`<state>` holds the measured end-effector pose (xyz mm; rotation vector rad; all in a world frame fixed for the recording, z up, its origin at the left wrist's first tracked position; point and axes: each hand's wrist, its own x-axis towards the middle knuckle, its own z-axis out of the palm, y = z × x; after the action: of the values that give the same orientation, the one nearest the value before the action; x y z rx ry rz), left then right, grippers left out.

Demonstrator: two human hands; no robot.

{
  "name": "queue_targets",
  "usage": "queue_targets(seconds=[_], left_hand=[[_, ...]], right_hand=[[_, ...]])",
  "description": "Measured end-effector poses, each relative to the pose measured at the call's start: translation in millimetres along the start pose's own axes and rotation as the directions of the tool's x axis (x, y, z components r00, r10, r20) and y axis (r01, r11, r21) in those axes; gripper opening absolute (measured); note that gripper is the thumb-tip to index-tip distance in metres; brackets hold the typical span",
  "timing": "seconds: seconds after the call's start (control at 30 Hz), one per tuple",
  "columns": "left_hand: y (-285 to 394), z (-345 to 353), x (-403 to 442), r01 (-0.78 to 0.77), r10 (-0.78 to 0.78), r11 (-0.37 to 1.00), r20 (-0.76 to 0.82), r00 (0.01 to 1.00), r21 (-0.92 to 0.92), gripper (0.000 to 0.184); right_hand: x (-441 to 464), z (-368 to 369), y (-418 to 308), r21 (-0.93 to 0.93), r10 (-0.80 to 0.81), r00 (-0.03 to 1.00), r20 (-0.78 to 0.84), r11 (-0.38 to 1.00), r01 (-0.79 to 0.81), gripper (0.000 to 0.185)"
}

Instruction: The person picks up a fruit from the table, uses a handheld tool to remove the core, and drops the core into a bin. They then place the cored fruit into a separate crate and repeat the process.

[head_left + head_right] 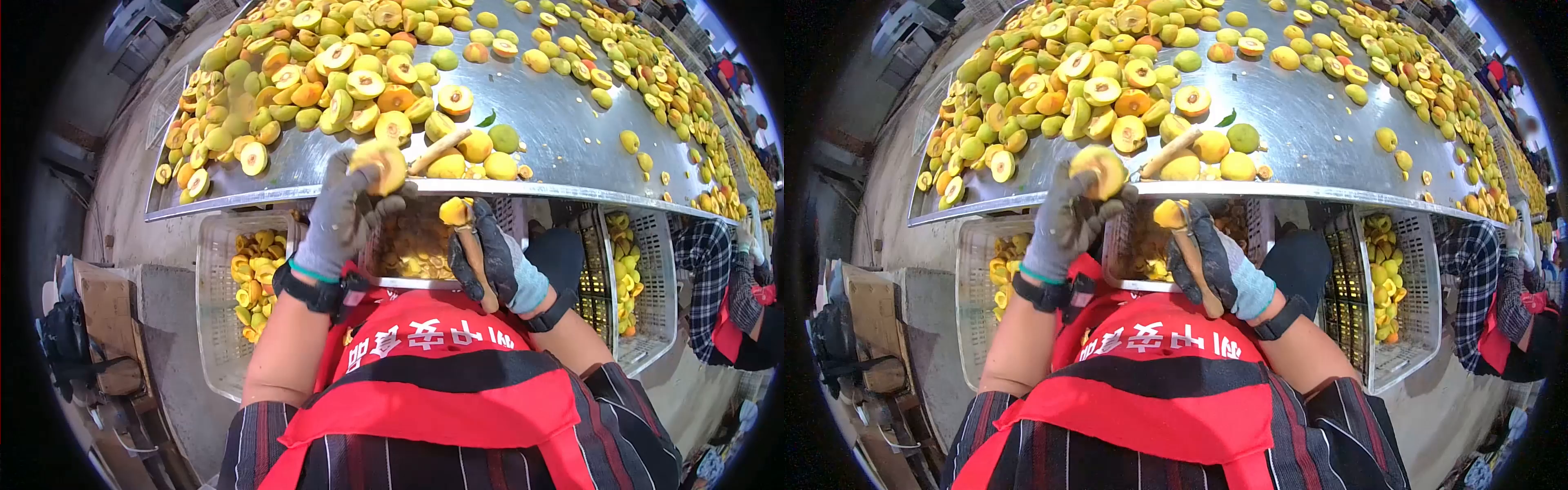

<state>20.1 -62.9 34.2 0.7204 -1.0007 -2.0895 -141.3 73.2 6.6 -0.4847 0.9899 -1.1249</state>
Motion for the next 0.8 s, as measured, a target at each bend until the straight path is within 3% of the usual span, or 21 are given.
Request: queue_targets(seconds=[0.07, 0.17, 0.27, 0.33, 0.37, 0.43, 0.47, 0.5, 0.57, 0.6, 0.63, 0.67, 0.7, 0.73, 0.77, 0.8], left_hand=[[-12, 5, -18, 0.055, -0.054, 0.998, -0.038, 0.998, 0.038, 0.031], [-39, 3, -29, -0.007, 0.02, 0.986, -0.078, 0.997, 0.168, 0.032], [-38, 4, -39, -0.009, 0.013, 0.98, -0.019, 1.0, 0.198, 0.04], [-38, -2, -40, 0.016, -0.026, 0.987, 0.066, 0.998, 0.16, 0.043], [-38, -5, -41, 0.018, -0.028, 0.988, 0.062, 0.998, 0.156, 0.043], [-38, -12, -42, 0.144, -0.097, 0.952, 0.182, 0.978, -0.269, 0.044], [-46, -23, -41, 0.024, -0.024, 1.0, 0.179, 0.984, 0.002, 0.049], [-49, -22, -40, 0.025, -0.025, 1.0, 0.178, 0.984, 0.001, 0.049], [-55, -19, -40, -0.057, 0.057, 0.998, 0.011, 0.998, 0.017, 0.047], [-48, -16, -45, -0.097, 0.076, 0.973, 0.108, 0.991, 0.207, 0.047], [-48, -15, -46, -0.093, 0.071, 0.974, 0.109, 0.991, 0.209, 0.047], [-49, -15, -45, -0.01, 0.006, 0.999, 0.116, 0.993, 0.037, 0.047], [-49, -14, -44, 0.075, -0.057, 0.988, 0.133, 0.989, -0.136, 0.047], [-51, -12, -45, 0.08, -0.062, 0.987, 0.134, 0.989, -0.136, 0.047], [-53, -10, -47, -0.044, 0.042, 0.999, 0.149, 0.988, 0.012, 0.045], [-54, -9, -48, -0.174, 0.145, 0.972, 0.182, 0.973, 0.156, 0.043]], right_hand=[[3, 10, -1, 0.009, 0.016, 1.0, 0.013, 1.0, -0.016, 0.061], [5, 15, 6, -0.04, 0.014, 1.0, 0.02, 0.999, -0.013, 0.06], [0, 15, 10, -0.122, 0.041, 0.998, 0.043, 0.992, -0.036, 0.059], [-2, 11, 16, 0.049, 0.096, 0.991, 0.093, 0.994, -0.101, 0.058], [-1, 8, 20, 0.048, 0.101, 0.991, 0.092, 0.993, -0.106, 0.058], [1, 2, 24, 0.13, 0.111, 0.987, 0.119, 0.983, -0.127, 0.056], [-1, 3, 24, 0.131, 0.114, 0.986, 0.118, 0.983, -0.129, 0.056], [-3, 6, 21, 0.099, 0.109, 0.99, 0.095, 0.988, -0.118, 0.056], [-4, 8, 21, 0.069, 0.104, 0.992, 0.073, 0.992, -0.109, 0.055], [-4, 7, 24, 0.086, 0.1, 0.993, 0.058, 0.991, -0.104, 0.052], [-4, 5, 27, 0.103, 0.095, 0.995, 0.041, 0.99, -0.099, 0.05], [4, -10, 35, 0.129, 0.142, 0.988, -0.052, 0.982, -0.134, 0.041], [1, -9, 28, 0.232, 0.199, 0.979, -0.034, 0.955, -0.186, 0.034], [1, -12, 24, 0.319, 0.235, 0.967, 0.103, 0.913, -0.255, 0.034], [-1, -15, 24, 0.396, 0.253, 0.937, 0.24, 0.856, -0.332, 0.033], [-1, -15, 25, 0.401, 0.252, 0.938, 0.237, 0.854, -0.331, 0.033]])
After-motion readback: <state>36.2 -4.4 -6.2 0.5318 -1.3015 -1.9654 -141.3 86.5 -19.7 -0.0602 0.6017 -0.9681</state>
